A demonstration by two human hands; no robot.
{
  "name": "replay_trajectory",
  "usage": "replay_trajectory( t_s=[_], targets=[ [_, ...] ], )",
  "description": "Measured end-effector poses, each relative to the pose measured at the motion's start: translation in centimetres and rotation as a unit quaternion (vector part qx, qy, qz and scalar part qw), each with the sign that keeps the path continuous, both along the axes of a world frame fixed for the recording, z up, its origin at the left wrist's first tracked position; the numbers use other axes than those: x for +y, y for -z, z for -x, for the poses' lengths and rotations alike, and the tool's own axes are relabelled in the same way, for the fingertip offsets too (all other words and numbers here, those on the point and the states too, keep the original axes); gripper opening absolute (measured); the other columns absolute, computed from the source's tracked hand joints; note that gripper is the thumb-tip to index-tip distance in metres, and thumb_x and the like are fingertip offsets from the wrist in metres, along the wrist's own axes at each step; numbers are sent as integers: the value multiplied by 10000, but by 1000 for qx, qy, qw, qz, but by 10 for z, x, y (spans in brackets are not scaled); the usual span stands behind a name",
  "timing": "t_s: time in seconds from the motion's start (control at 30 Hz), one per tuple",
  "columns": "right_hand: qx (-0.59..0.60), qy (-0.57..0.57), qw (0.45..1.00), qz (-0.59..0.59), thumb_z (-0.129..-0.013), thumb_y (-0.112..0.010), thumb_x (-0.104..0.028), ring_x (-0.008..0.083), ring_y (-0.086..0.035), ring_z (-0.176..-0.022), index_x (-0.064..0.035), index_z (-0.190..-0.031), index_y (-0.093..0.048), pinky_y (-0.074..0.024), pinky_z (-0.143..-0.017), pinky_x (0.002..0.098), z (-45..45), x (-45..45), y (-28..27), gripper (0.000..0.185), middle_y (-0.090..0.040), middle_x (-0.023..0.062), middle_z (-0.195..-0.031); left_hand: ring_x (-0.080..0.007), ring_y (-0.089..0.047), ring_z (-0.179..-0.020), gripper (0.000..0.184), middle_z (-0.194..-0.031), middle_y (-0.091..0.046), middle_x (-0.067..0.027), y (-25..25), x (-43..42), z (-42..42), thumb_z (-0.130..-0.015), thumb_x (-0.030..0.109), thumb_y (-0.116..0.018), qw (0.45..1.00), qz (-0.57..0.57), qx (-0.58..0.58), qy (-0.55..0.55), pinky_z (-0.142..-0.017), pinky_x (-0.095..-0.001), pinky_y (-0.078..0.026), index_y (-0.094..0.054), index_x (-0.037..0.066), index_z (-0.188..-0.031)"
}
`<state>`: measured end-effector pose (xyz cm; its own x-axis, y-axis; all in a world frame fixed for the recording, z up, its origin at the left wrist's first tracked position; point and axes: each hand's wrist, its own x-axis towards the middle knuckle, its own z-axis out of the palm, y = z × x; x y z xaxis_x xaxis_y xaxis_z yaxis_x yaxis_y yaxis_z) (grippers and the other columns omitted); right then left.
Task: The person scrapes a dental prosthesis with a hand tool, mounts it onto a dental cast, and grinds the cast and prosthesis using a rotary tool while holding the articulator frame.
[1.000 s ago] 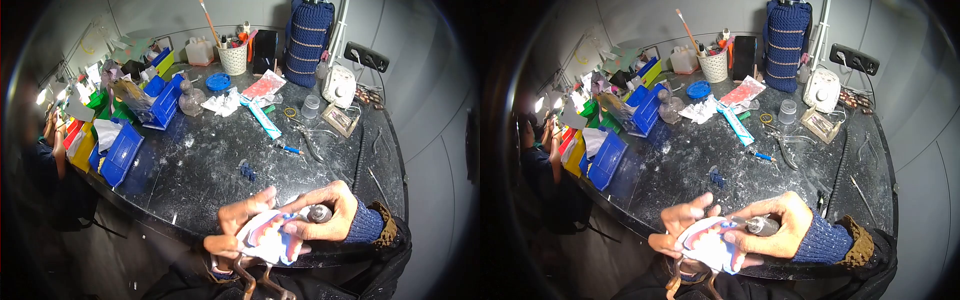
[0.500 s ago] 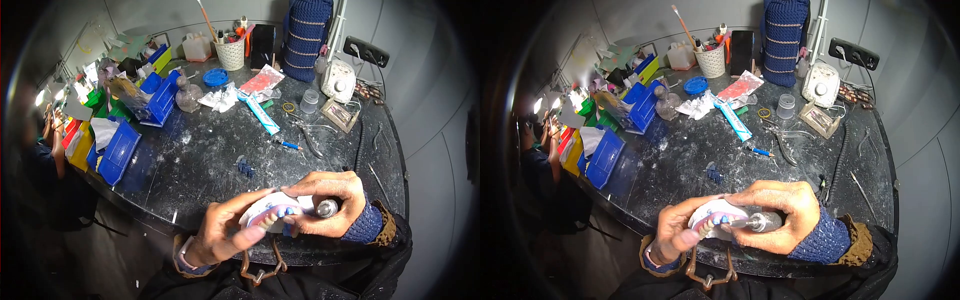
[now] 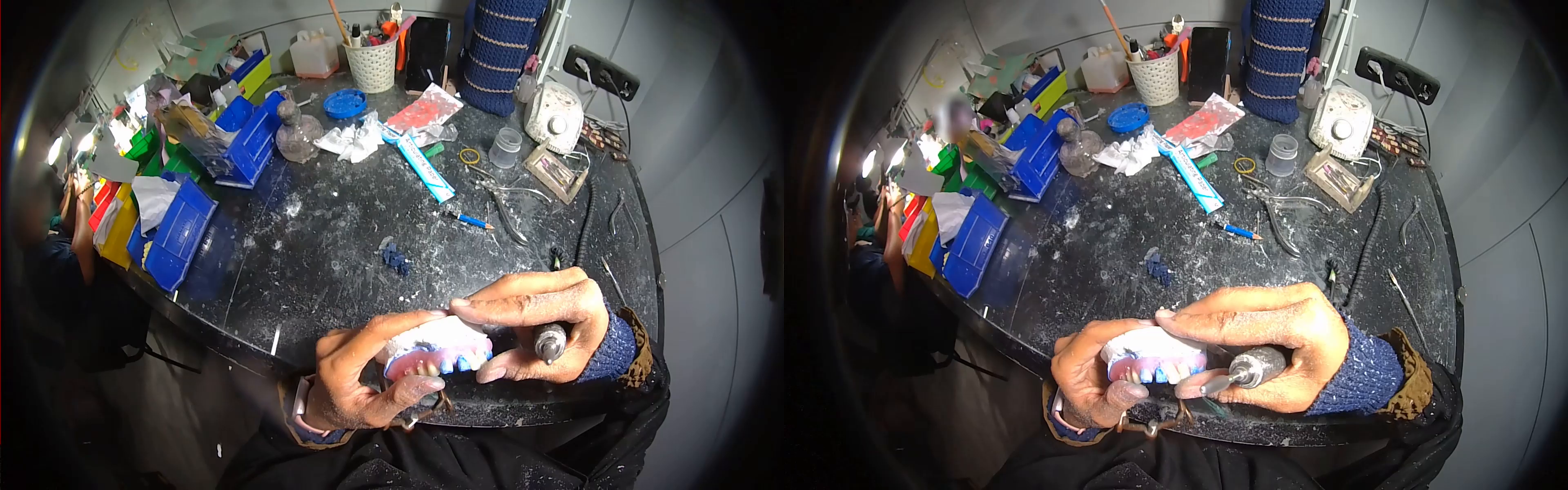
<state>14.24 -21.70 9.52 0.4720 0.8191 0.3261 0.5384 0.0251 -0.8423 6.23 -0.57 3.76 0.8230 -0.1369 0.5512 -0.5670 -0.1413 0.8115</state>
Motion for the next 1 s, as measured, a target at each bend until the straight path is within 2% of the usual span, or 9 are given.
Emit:
replay_trajectory(
  t_s=[0.07, 0.2, 0.4, 0.6, 0.8, 1.0],
  targets=[
    [11, -13, 1000, -9, -680, -781, -143, 313, -634, -952, 27, -1146, -593, -501, -801, 338, -2, -1, 2, 531, -615, 209, -1069, -204, -686, -740, 453, -904, -664, -178, 1, 0, -3, -816, 256, -682, 999, -10, -33, 1, -618, -259, -539, -550, -80, -1090],
    [-22, -7, 999, -27, -665, -796, -134, 292, -639, -919, 20, -1145, -598, -506, -767, 331, -1, 2, 5, 541, -615, 192, -1009, -213, -687, -707, 468, -887, -665, -172, 6, 0, -10, -835, 307, -652, 994, -25, -101, 11, -582, -268, -544, -548, -74, -1086],
    [-31, -6, 999, -28, -650, -805, -103, 259, -651, -834, 21, -1089, -618, -519, -696, 311, 1, 5, 5, 493, -607, 161, -929, -217, -689, -692, 436, -849, -673, -161, 0, 3, -6, -845, 322, -631, 990, -83, -110, -12, -571, -279, -553, -577, -64, -1040],
    [-78, 11, 997, -25, -667, -780, -114, 259, -661, -758, 15, -1042, -627, -542, -623, 303, 3, 6, 7, 425, -612, 149, -920, -238, -691, -741, 386, -853, -675, -170, 7, 1, -6, -823, 271, -660, 994, -39, -101, 0, -614, -295, -566, -596, -59, -1013],
    [-117, 22, 993, -17, -659, -781, -131, 260, -661, -739, 1, -1048, -632, -540, -591, 300, 4, 9, 2, 437, -622, 131, -906, -292, -678, -823, 377, -868, -671, -183, 9, 0, -5, -823, 263, -661, 994, -27, -106, -4, -687, -355, -574, -582, -43, -1028],
    [-123, 23, 991, -41, -657, -784, -142, 264, -660, -739, 0, -1057, -636, -533, -586, 302, 5, 8, 1, 449, -619, 129, -904, -333, -657, -889, 388, -932, -652, -203, 10, 0, -13, -841, 286, -634, 991, 4, -128, 47, -746, -419, -557, -546, -32, -1046]
  ],
)
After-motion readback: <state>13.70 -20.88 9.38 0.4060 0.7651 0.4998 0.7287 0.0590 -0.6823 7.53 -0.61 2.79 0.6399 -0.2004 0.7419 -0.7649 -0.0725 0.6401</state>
